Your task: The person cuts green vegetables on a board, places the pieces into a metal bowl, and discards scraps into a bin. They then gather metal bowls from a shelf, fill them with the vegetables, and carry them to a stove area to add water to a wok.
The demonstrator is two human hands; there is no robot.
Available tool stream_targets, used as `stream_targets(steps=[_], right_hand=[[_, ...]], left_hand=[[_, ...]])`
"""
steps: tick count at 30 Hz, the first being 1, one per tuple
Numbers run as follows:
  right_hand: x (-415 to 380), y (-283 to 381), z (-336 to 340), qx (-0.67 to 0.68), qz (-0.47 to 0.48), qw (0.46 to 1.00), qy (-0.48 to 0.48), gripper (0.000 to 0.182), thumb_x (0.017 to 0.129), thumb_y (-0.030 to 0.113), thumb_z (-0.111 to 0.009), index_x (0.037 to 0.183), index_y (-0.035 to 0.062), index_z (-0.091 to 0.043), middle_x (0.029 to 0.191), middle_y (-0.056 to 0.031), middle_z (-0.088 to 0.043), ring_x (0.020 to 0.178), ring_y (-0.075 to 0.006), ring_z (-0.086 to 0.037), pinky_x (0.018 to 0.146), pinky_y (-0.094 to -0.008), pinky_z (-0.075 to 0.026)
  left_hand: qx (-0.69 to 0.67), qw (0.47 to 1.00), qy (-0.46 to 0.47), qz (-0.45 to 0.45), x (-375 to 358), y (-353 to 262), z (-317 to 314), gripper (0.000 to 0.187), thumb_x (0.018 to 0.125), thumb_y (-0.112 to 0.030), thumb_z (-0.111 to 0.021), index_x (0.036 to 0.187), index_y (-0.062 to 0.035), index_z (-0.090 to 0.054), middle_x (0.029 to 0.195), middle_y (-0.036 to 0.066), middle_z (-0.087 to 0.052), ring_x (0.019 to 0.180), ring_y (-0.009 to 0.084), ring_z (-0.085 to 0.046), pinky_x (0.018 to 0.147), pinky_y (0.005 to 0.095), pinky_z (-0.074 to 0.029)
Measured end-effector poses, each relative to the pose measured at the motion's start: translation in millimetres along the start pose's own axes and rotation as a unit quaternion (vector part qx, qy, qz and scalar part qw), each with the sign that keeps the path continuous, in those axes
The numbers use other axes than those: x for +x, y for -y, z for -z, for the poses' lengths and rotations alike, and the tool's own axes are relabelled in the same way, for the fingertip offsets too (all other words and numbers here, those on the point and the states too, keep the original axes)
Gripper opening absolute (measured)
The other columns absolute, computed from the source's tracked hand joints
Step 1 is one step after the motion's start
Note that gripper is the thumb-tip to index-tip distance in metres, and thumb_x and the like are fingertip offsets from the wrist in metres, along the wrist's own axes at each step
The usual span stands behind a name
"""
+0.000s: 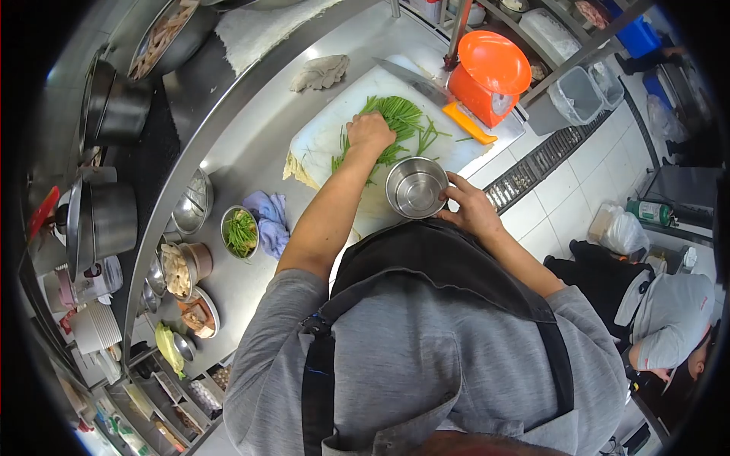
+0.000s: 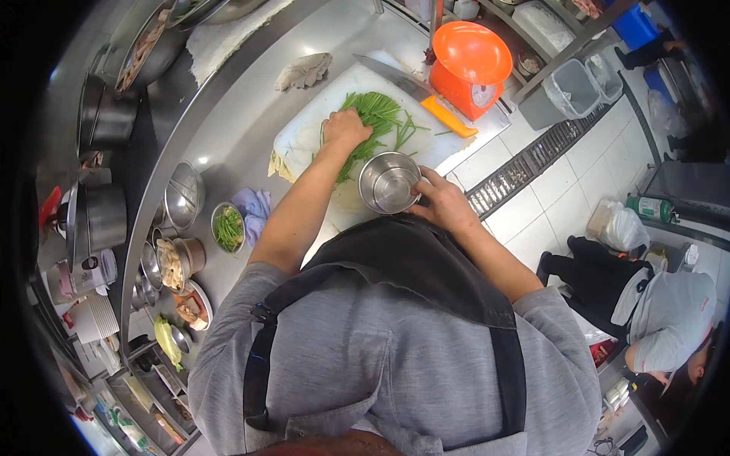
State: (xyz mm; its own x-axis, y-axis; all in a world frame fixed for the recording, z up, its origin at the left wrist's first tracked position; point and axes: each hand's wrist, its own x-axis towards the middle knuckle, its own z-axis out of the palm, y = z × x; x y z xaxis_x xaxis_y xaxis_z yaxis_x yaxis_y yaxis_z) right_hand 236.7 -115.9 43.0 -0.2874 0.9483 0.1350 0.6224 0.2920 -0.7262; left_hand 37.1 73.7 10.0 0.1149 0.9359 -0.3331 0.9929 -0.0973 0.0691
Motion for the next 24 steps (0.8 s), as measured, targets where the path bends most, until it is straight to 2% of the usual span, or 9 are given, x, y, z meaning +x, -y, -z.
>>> stream_targets(steps=[4,7,10,14,15,16,18,19,24], right_hand=[[-3,-4,1,0.005,-0.002,1.0,0.006,0.033,0.068,0.022,-0.079,0.089,0.0071,-0.059,0.124,-0.0165,-0.054,0.094,-0.0367,-0.062,0.077,-0.0417,-0.053],[-2,-7,1,0.008,-0.001,1.0,0.009,0.033,0.068,0.022,-0.079,0.09,0.0072,-0.059,0.125,-0.0166,-0.053,0.095,-0.0365,-0.062,0.078,-0.0414,-0.053],[-1,-8,1,0.008,0.005,1.0,0.015,0.033,0.068,0.022,-0.079,0.09,0.0075,-0.058,0.126,-0.0165,-0.053,0.095,-0.0366,-0.062,0.078,-0.0414,-0.053],[3,-4,3,0.001,0.013,1.0,0.02,0.033,0.068,0.022,-0.079,0.09,0.0079,-0.058,0.126,-0.0167,-0.052,0.094,-0.0365,-0.062,0.078,-0.042,-0.052],[5,-3,4,0.001,0.013,1.0,0.022,0.033,0.068,0.022,-0.079,0.09,0.0079,-0.058,0.126,-0.0167,-0.052,0.094,-0.0365,-0.062,0.078,-0.042,-0.052],[7,-2,5,0.001,0.005,1.0,0.031,0.033,0.068,0.021,-0.079,0.09,0.0081,-0.058,0.126,-0.0172,-0.052,0.095,-0.0367,-0.061,0.079,-0.0421,-0.052],[12,-1,4,0.004,-0.004,0.999,0.043,0.033,0.067,0.021,-0.079,0.09,0.0083,-0.058,0.126,-0.0176,-0.052,0.096,-0.037,-0.061,0.08,-0.0422,-0.052],[16,-1,3,0.006,0.003,0.999,0.039,0.033,0.067,0.021,-0.079,0.09,0.0084,-0.058,0.126,-0.018,-0.052,0.097,-0.0373,-0.061,0.08,-0.0422,-0.052],[31,6,1,-0.006,0.013,0.999,0.031,0.033,0.067,0.019,-0.079,0.089,0.0077,-0.058,0.125,-0.019,-0.053,0.098,-0.0384,-0.06,0.081,-0.0424,-0.052]], left_hand=[[-0.036,0.999,0.004,-0.038,2,17,2,0.046,0.075,-0.033,-0.069,0.113,-0.0066,-0.063,0.103,0.018,-0.066,0.1,0.0318,-0.062,0.088,0.0407,-0.049],[-0.079,0.996,-0.004,-0.027,-5,31,10,0.041,0.076,-0.026,-0.068,0.114,-0.0109,-0.064,0.106,0.015,-0.066,0.102,0.0293,-0.062,0.089,0.0394,-0.049],[-0.154,0.985,-0.05,-0.066,-3,51,8,0.047,0.072,-0.031,-0.073,0.112,-0.0065,-0.065,0.102,0.019,-0.066,0.097,0.0336,-0.063,0.087,0.0393,-0.05],[-0.218,0.969,-0.092,-0.076,-6,67,19,0.043,0.072,-0.031,-0.074,0.105,-0.0052,-0.068,0.091,0.018,-0.069,0.084,0.0304,-0.066,0.079,0.0355,-0.051],[-0.249,0.963,-0.085,-0.062,-9,71,21,0.039,0.073,-0.027,-0.075,0.102,-0.0034,-0.068,0.086,0.015,-0.07,0.078,0.0246,-0.067,0.075,0.0328,-0.051],[-0.25,0.963,-0.084,-0.061,-19,68,32,0.039,0.073,-0.027,-0.075,0.102,-0.0034,-0.068,0.086,0.015,-0.07,0.078,0.0246,-0.067,0.075,0.0328,-0.051],[-0.38,0.923,-0.026,-0.058,-44,63,55,0.036,0.075,-0.023,-0.074,0.103,-0.0014,-0.067,0.087,0.015,-0.07,0.08,0.0227,-0.067,0.073,0.0323,-0.052],[-0.46,0.886,0.021,-0.053,-54,59,59,0.033,0.076,-0.017,-0.075,0.104,-0.002,-0.067,0.086,0.011,-0.07,0.078,0.0155,-0.064,0.072,0.0289,-0.051],[-0.507,0.85,0.04,-0.134,-95,34,59,0.041,0.075,-0.02,-0.076,0.109,-0.0009,-0.065,0.085,0.01,-0.069,0.076,0.0146,-0.062,0.073,0.0275,-0.049]])
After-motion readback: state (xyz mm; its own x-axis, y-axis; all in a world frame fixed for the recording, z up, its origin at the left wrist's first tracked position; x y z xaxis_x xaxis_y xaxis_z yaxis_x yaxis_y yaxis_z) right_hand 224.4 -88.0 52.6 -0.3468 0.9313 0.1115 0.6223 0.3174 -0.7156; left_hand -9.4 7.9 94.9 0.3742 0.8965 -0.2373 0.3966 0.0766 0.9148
